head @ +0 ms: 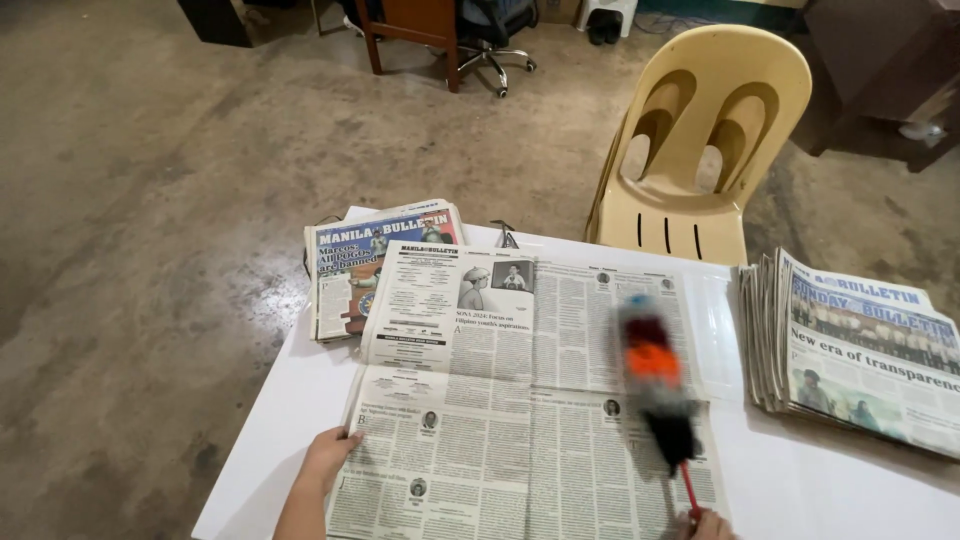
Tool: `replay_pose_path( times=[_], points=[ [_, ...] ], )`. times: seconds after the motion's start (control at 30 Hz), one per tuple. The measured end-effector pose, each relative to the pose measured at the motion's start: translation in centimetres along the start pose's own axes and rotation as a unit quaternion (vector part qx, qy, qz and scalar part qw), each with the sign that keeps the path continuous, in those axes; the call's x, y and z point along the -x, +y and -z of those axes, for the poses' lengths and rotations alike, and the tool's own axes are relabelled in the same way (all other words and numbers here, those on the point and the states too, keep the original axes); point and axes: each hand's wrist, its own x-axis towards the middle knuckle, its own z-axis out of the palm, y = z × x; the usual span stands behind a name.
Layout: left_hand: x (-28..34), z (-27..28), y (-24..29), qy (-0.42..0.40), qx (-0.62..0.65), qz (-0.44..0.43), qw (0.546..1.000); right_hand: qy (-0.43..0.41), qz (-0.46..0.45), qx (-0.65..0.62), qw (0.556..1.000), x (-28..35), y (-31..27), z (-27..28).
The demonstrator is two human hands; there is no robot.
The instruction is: Dusting individual pages of a newspaper with a feather duster.
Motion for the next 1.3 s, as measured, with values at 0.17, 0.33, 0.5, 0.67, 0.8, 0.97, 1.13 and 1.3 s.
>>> replay_pose_path(
  times=[0.17, 0.33, 0.5, 0.67, 0.8, 0.97, 1.13, 1.3],
  points=[
    [0.9, -1.6, -0.7, -0.024, 0.007, 0.009, 1.0, 0.184, 0.049, -0.015, 0.982, 0.2, -8.7, 6.3],
    [0.5, -3.4, -1.6, 0.043, -0.196, -0.024, 0.979, 0.12, 0.017, -0.031, 0.992, -1.6, -12.5, 7.5],
    [1.6, -8.5, -1.6, 0.254, -0.411, -0.231, 0.845, 0.02, -0.058, -0.016, 0.998, -0.6, -11.9, 9.6],
    [9.2, -16.5, 1.3, 0.02, -0.342, -0.355, 0.87, 0.0, -0.053, -0.069, 0.996, -0.5, -3.1, 0.2],
    [15.3, -21.5, 3.2, -0.223, -0.325, -0.33, 0.858, -0.188, -0.397, -0.522, 0.731, -5.1, 0.2, -7.6],
    [20.7, -23.2, 8.7, -0.307, -0.078, -0.289, 0.903, -0.182, -0.322, -0.601, 0.709, -1.8, -13.0, 3.1],
    [21.6, -23.7, 13.1, -0.237, -0.122, -0.384, 0.884, -0.339, -0.405, -0.715, 0.457, -1.2, -28.3, 17.9],
    [11.8, -19.4, 11.8, -0.023, -0.066, -0.368, 0.927, -0.296, 0.044, -0.796, 0.526, -0.3, -26.8, 10.4]
  ],
)
